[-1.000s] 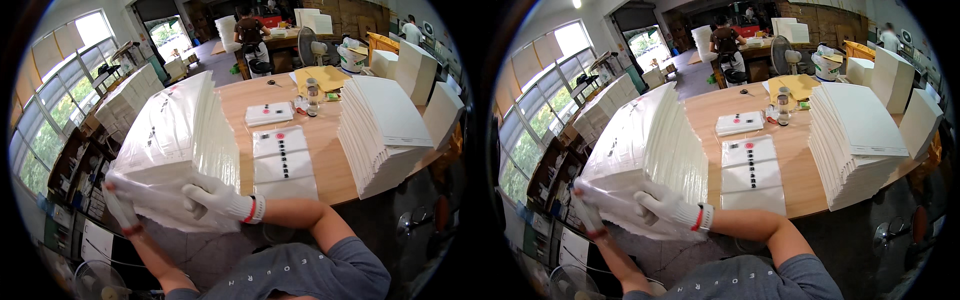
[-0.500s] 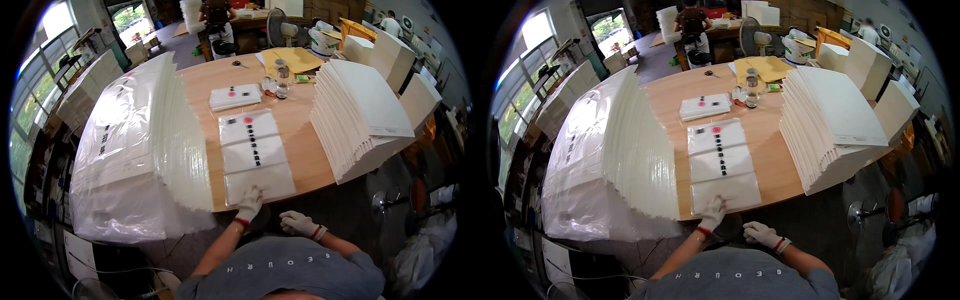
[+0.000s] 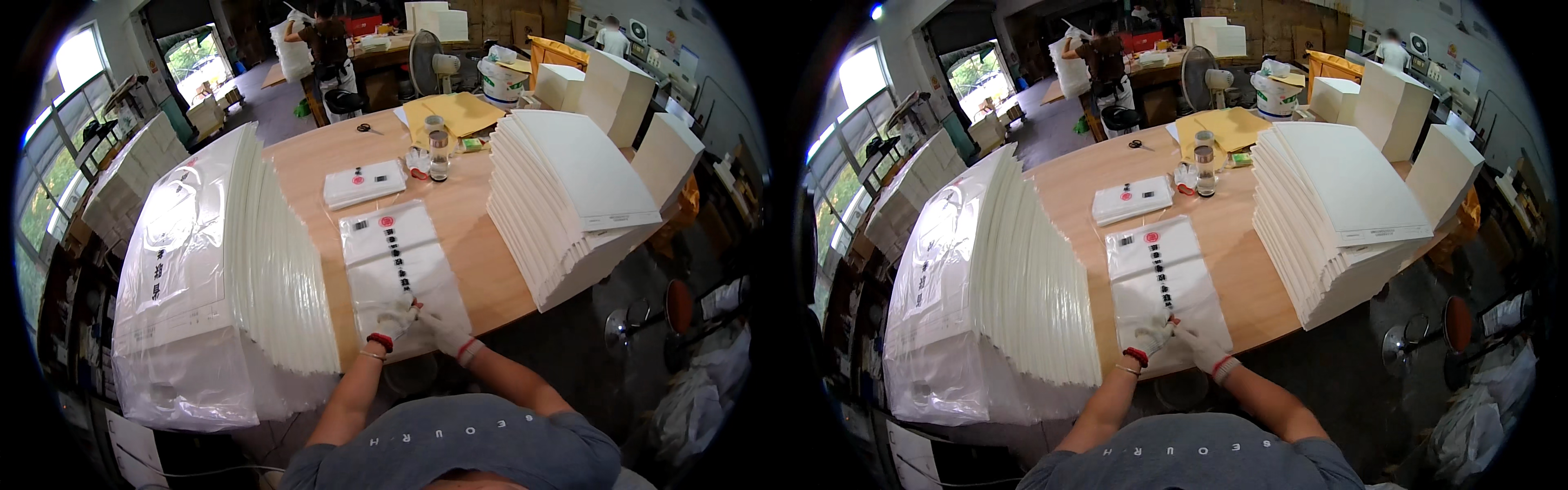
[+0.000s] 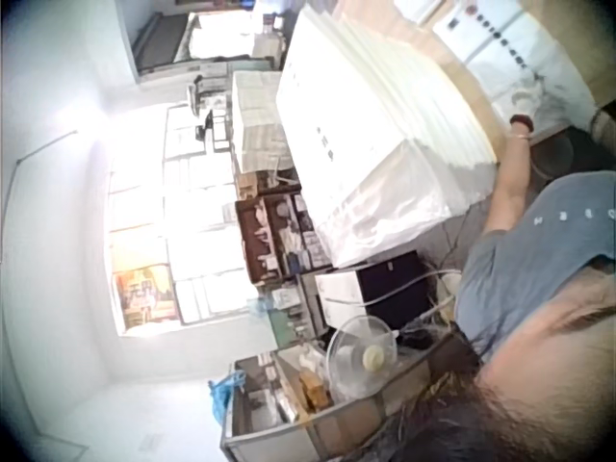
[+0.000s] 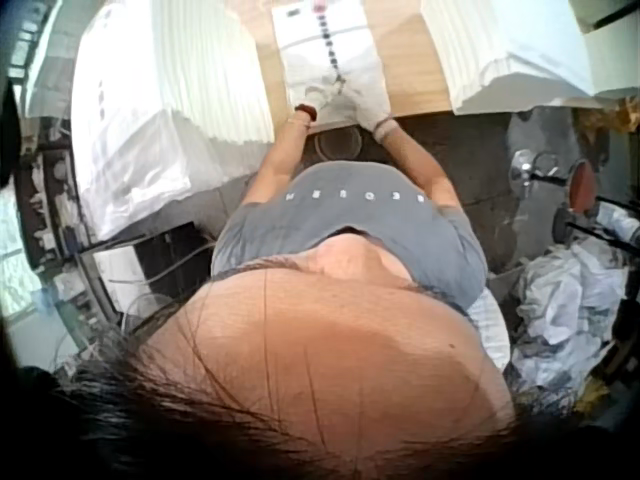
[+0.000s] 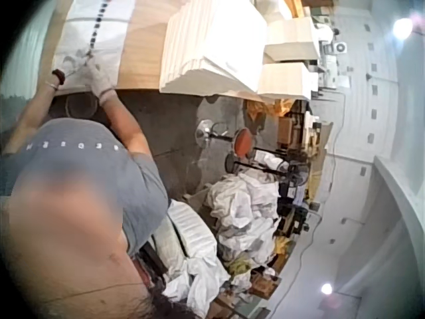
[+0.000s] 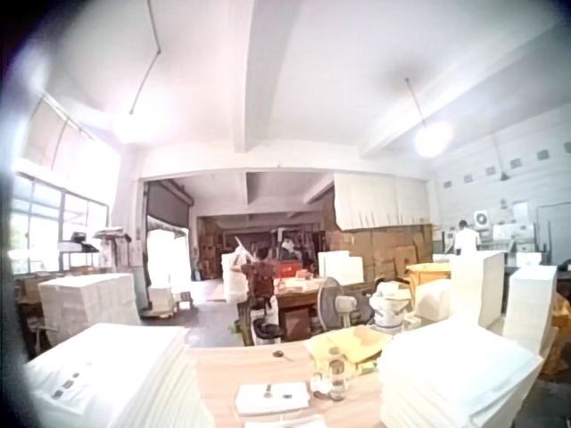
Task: The person repeatedly picks up white paper documents from a stack on the table, places each into a clear plastic sleeve, and sets the packaged item aside. The process is repeated continuously throughout the clip.
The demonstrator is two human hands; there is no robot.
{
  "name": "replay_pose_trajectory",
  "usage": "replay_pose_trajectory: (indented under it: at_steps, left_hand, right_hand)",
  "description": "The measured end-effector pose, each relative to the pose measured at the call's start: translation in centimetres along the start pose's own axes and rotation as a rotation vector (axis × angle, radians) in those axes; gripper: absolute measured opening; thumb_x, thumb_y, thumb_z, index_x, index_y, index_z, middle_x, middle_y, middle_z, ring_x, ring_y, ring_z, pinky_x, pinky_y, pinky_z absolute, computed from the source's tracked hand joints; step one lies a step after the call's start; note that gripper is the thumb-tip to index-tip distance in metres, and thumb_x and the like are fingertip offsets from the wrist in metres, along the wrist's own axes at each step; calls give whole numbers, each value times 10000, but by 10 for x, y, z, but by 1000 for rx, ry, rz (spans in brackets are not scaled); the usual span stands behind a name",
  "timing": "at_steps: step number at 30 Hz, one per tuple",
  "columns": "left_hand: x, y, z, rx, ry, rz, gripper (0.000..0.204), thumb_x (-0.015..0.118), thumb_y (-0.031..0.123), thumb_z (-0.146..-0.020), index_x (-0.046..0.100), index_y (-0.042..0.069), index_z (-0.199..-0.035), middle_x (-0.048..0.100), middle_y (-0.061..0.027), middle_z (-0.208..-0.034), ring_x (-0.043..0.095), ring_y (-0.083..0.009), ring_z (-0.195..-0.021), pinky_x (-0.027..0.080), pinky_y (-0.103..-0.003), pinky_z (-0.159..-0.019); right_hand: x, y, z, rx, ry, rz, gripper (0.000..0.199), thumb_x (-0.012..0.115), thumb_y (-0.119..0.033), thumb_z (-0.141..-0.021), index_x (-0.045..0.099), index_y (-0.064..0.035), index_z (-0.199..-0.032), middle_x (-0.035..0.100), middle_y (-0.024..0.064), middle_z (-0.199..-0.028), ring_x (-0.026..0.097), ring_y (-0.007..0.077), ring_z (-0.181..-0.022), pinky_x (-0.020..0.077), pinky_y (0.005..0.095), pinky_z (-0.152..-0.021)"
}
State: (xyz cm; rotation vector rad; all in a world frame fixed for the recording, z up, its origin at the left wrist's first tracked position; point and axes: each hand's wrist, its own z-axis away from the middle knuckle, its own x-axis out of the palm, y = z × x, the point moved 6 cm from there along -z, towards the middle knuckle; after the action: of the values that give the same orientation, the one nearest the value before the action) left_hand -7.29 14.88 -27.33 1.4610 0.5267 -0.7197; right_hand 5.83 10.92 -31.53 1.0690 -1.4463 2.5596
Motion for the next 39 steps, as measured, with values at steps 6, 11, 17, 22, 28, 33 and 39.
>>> replay_pose_trajectory:
  at_steps: [6, 11, 17, 22, 28, 33, 39]
  left_hand:
    - [-48, -59, -26, -256, 338, 985, 189, 541, 234, -857, 518, 48, -876, 625, -71, -734, 570, -178, -632, 453, -338, -601]
    - [-34, -25, -51, -219, 163, 691, 162, 523, 129, -885, 520, 30, -1013, 639, -52, -804, 515, -69, -657, 441, -221, -574]
    - [-88, 81, -46, 18, 55, 526, 319, 552, 174, -860, 493, 10, -1128, 661, -74, -878, 574, -126, -774, 470, -283, -658]
    - [-82, 101, -36, 121, 127, 0, 384, 571, 217, -833, 491, 38, -1163, 657, -106, -853, 598, -234, -805, 452, -325, -761]
    - [-121, 130, 15, 418, 589, -311, 434, 633, 184, -756, 518, 1, -1133, 604, -162, -960, 529, -325, -920, 450, -396, -781]
    - [-130, 167, 43, 495, 460, 85, 381, 626, 44, -772, 510, -29, -1127, 607, -161, -969, 601, -292, -853, 475, -363, -786]
    - [-93, 199, 50, 677, 186, 174, 306, 628, 105, -802, 556, -12, -1076, 613, -133, -1003, 597, -222, -867, 468, -309, -773]
  right_hand:
    - [-42, -48, -18, -257, 463, 1332, 366, 605, -314, -780, 601, -83, -1065, 591, 141, -1017, 546, 306, -971, 421, 357, -871]
    - [35, -97, 30, -1036, 339, 1381, 310, 597, -330, -759, 601, -87, -952, 566, 148, -1055, 523, 348, -994, 395, 437, -896]
    - [25, -49, -56, -706, 130, 1610, 442, 640, -343, -768, 568, -51, -1092, 588, 156, -1034, 534, 330, -989, 411, 393, -880]
    - [-8, -26, -37, -668, 31, 1516, 331, 670, -209, -778, 590, -42, -1052, 608, 156, -998, 575, 307, -926, 461, 356, -790]
    - [55, -232, 147, -804, -210, 619, 219, 621, -129, -813, 608, -32, -1009, 609, 136, -949, 592, 218, -841, 480, 316, -742]
    - [64, -366, 228, -1168, 591, 1996, 485, 620, -246, -802, 461, -45, -1214, 545, 192, -1140, 538, 365, -1013, 455, 424, -825]
    - [16, -398, 223, -900, 641, 2012, 414, 599, -262, -814, 496, -59, -1160, 603, 145, -974, 596, 333, -848, 479, 416, -649]
